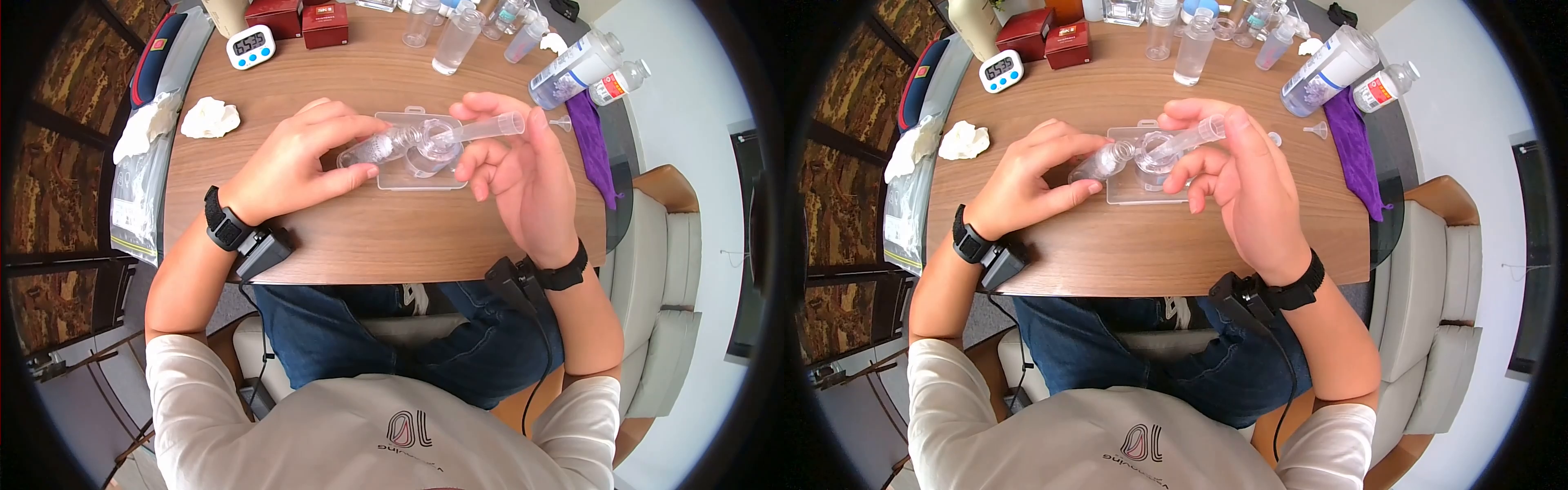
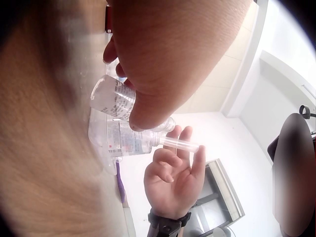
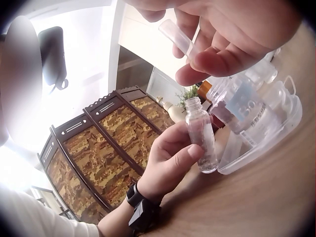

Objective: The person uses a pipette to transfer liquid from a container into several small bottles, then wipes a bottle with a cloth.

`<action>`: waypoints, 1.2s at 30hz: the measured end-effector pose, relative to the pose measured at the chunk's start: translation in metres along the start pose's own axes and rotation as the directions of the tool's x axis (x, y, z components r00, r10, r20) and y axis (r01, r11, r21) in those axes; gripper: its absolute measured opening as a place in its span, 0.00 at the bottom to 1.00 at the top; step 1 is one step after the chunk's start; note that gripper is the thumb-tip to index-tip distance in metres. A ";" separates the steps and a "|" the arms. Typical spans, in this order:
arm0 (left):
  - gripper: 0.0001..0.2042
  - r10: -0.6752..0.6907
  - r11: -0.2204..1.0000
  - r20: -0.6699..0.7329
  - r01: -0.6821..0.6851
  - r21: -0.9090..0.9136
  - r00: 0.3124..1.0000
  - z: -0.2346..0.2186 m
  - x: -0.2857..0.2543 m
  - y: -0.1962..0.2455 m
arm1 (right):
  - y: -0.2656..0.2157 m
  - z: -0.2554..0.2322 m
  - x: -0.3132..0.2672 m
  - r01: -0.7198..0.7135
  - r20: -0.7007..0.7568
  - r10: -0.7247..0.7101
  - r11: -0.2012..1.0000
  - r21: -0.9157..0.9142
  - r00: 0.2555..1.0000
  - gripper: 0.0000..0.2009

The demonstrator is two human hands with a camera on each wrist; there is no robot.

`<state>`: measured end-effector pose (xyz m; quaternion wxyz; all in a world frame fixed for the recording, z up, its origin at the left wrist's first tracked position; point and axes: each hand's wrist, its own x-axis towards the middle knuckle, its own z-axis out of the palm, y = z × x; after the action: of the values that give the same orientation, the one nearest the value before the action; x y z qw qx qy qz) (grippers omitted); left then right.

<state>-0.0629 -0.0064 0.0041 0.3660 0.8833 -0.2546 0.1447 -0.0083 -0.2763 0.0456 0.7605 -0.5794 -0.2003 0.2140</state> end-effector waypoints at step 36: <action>0.20 -0.009 1.000 0.011 0.009 0.004 1.000 -0.001 0.001 0.002 | -0.021 -0.010 -0.015 0.224 0.185 -0.264 0.951 0.211 0.946 0.30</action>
<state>-0.0631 -0.0075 0.0060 0.3637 0.8859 -0.2523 0.1388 -0.0135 -0.2980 0.0620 0.8066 -0.4499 -0.3296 0.1959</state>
